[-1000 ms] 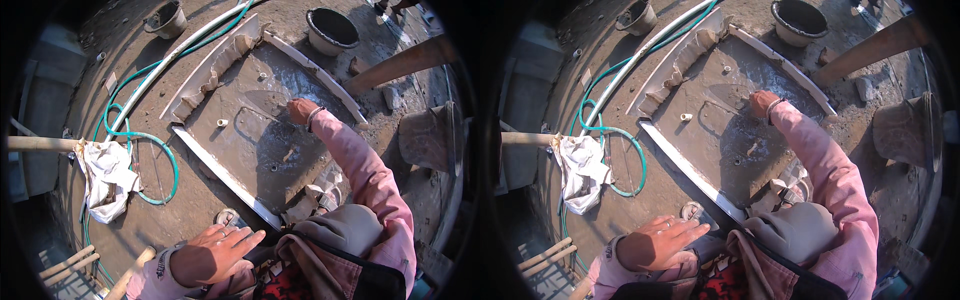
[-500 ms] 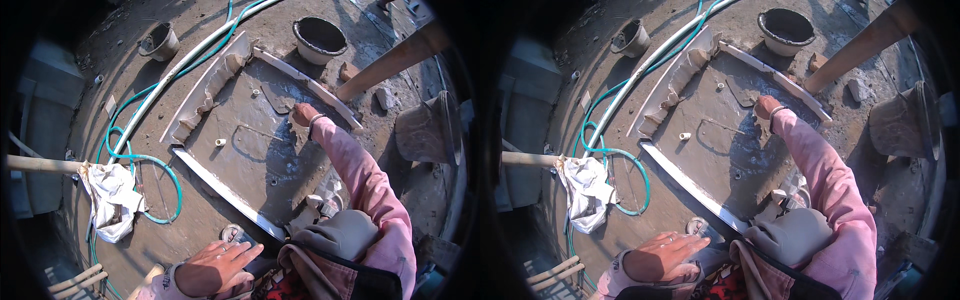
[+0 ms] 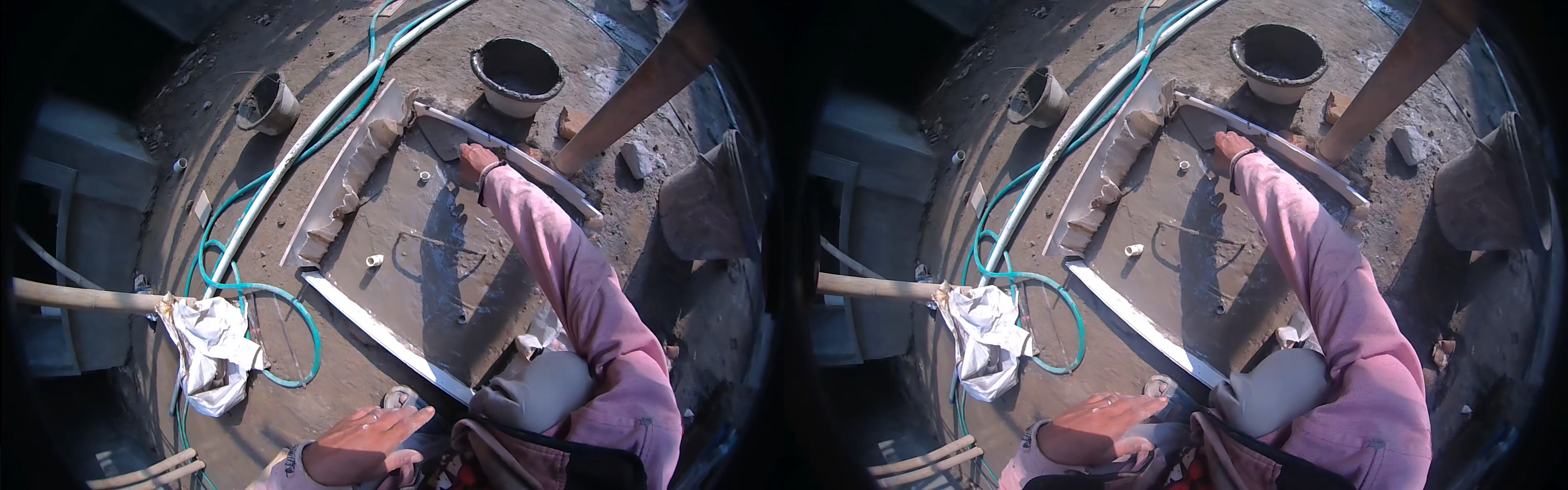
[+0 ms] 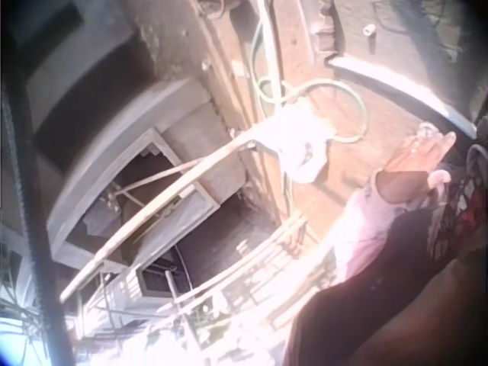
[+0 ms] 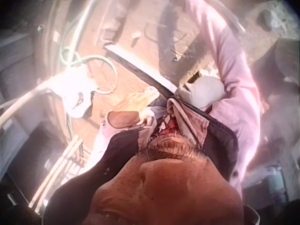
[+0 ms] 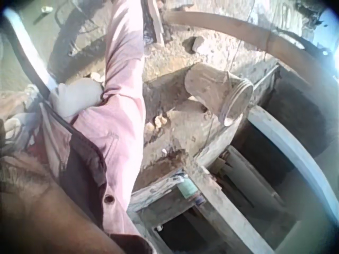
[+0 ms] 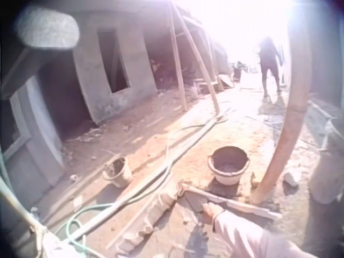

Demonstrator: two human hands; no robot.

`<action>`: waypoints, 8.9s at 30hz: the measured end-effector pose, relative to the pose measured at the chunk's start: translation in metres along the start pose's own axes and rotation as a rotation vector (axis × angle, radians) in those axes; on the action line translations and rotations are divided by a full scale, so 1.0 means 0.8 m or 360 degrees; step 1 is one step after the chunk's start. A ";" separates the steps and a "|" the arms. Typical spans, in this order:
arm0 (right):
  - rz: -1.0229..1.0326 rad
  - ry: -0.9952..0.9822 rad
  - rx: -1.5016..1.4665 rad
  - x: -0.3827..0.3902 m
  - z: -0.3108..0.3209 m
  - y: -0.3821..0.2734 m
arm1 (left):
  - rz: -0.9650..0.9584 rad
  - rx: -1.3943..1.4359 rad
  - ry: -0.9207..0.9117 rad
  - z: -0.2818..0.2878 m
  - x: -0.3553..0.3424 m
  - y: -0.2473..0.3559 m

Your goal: The person uses a trowel to spread and smooth wet concrete inside a small wooden frame.

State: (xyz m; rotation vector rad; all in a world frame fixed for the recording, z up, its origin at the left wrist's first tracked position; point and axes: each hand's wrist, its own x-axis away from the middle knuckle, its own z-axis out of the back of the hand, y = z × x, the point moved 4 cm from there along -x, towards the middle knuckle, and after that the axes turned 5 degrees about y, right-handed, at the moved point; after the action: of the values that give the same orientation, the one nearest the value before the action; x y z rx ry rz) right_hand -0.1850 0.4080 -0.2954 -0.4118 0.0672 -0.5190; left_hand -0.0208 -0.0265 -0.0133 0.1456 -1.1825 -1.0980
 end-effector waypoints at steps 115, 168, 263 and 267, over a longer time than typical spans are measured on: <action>-0.0095 0.0157 0.0193 0.346 0.082 0.120 | -0.0516 -0.0276 0.0457 0.011 -0.009 0.005; 0.1639 -0.0349 0.0520 0.373 0.038 -0.037 | -0.0456 -0.0210 0.0637 0.000 0.011 0.013; 0.0806 -0.0871 -0.0288 0.345 -0.132 -0.174 | -0.0494 -0.0151 0.0621 -0.022 0.030 0.002; 0.0789 -0.0721 -0.0255 0.326 -0.119 -0.172 | -0.0462 -0.0239 0.0495 -0.012 0.027 0.005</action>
State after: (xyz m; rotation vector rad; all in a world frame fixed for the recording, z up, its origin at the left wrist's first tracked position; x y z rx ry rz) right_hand -0.0389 0.1352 -0.3172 -0.6381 -0.2235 0.0765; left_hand -0.0119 -0.0445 -0.0007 0.3667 -0.8130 -1.3586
